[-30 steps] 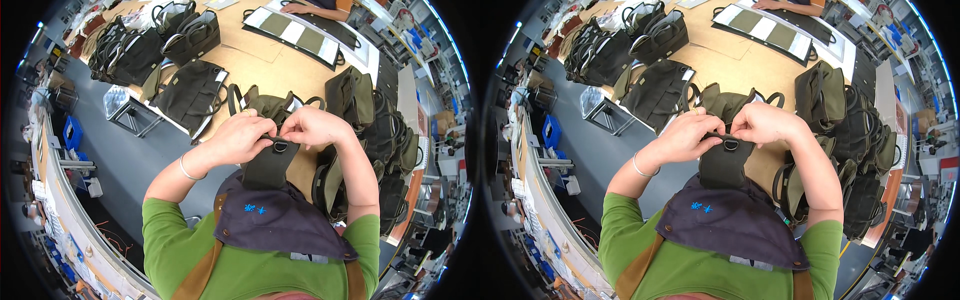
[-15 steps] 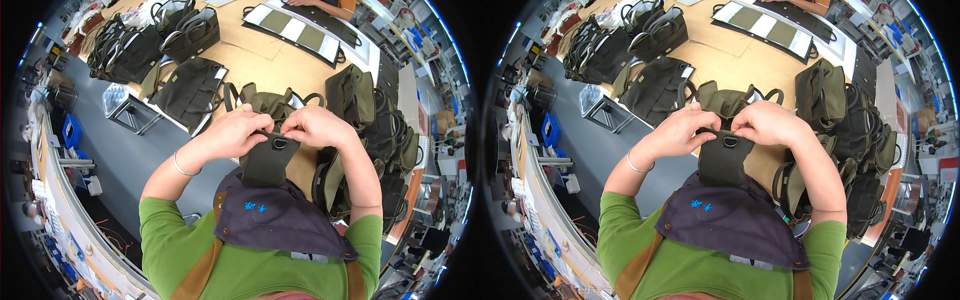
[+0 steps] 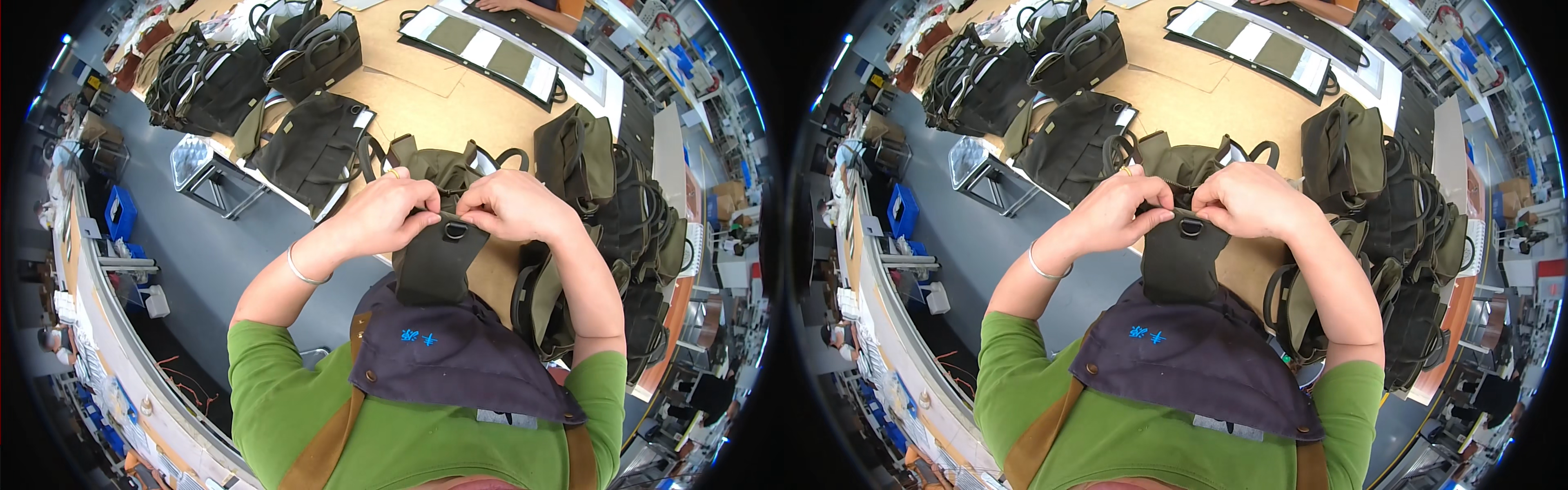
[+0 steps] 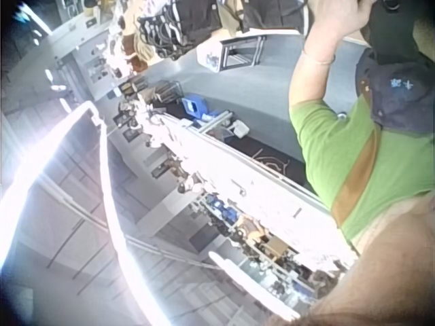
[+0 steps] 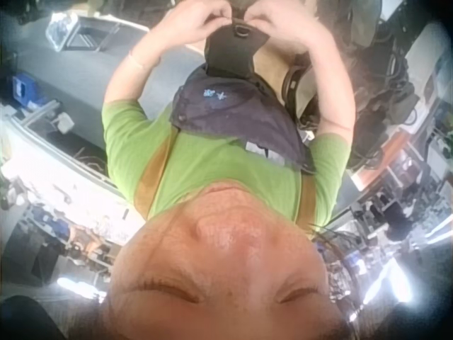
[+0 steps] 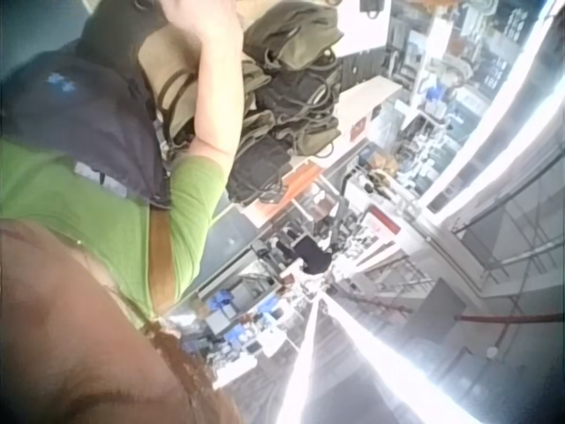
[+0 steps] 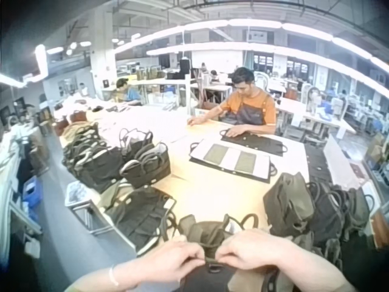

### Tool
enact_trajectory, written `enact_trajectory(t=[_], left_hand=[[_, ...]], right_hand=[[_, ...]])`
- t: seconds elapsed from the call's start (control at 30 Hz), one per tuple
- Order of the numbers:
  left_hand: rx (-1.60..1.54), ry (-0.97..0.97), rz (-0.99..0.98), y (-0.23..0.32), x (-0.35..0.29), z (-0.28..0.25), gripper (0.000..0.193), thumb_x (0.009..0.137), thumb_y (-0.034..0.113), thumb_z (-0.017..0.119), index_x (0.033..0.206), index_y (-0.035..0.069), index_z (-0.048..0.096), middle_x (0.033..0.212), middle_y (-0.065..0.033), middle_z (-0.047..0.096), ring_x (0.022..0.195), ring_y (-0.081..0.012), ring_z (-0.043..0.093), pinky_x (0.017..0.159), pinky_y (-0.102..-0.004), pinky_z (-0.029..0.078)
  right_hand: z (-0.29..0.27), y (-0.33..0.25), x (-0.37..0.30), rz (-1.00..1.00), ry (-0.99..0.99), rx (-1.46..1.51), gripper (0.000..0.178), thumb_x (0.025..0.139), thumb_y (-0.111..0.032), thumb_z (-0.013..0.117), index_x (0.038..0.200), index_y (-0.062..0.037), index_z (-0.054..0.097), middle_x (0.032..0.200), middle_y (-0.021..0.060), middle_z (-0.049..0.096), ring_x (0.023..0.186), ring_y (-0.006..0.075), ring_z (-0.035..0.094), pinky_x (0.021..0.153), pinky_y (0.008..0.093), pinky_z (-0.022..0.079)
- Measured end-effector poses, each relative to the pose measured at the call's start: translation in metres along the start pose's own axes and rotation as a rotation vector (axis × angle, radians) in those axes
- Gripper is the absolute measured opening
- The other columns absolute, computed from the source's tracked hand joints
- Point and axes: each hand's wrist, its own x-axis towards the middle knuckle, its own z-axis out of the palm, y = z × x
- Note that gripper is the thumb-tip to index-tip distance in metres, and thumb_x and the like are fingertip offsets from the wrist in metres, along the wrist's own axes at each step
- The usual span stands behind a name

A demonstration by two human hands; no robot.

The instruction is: Assembling or inspecting green canvas bags by attaching hardware and checking linings.

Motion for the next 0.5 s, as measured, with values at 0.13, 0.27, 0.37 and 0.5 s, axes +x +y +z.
enact_trajectory(t=[0.13,0.27,0.37,0.5], left_hand=[[-0.025,0.056,0.01,-0.004,0.0,0.004,0.011,0.084,0.009,0.069,0.084,0.005,0.059,0.068,-0.0092,0.059,0.067,-0.0281,0.047,0.07,-0.0376,0.038],[-0.051,0.061,-0.013,-0.004,-0.002,0.004,0.009,0.086,0.01,0.069,0.09,0.005,0.063,0.068,-0.0091,0.058,0.067,-0.0268,0.047,0.071,-0.0371,0.038],[-0.097,0.047,-0.024,-0.003,-0.004,0.002,0.008,0.086,0.011,0.068,0.091,0.005,0.066,0.07,-0.0084,0.06,0.068,-0.0255,0.048,0.071,-0.0363,0.039],[-0.098,0.017,0.034,-0.008,-0.006,0.002,0.006,0.087,0.011,0.068,0.086,0.005,0.068,0.073,-0.0072,0.062,0.068,-0.0244,0.05,0.073,-0.0352,0.039]], right_hand=[[-0.002,0.001,-0.006,-0.039,0.014,0.103,0.017,0.079,-0.014,0.062,0.091,-0.006,0.071,0.081,0.0112,0.068,0.077,0.03,0.066,0.07,0.0401,0.051],[-0.002,0.0,-0.01,-0.032,-0.014,0.241,0.018,0.08,-0.011,0.065,0.094,-0.0022,0.071,0.082,0.0127,0.067,0.08,0.0299,0.067,0.072,0.0389,0.052],[0.005,0.001,-0.014,-0.079,0.042,0.295,0.016,0.081,-0.009,0.067,0.095,-0.0011,0.07,0.086,0.0136,0.067,0.083,0.0301,0.067,0.074,0.0386,0.052],[0.006,0.003,-0.015,-0.087,0.025,0.32,0.015,0.083,-0.007,0.068,0.096,-0.001,0.07,0.089,0.014,0.067,0.084,0.0297,0.066,0.075,0.0386,0.052]])
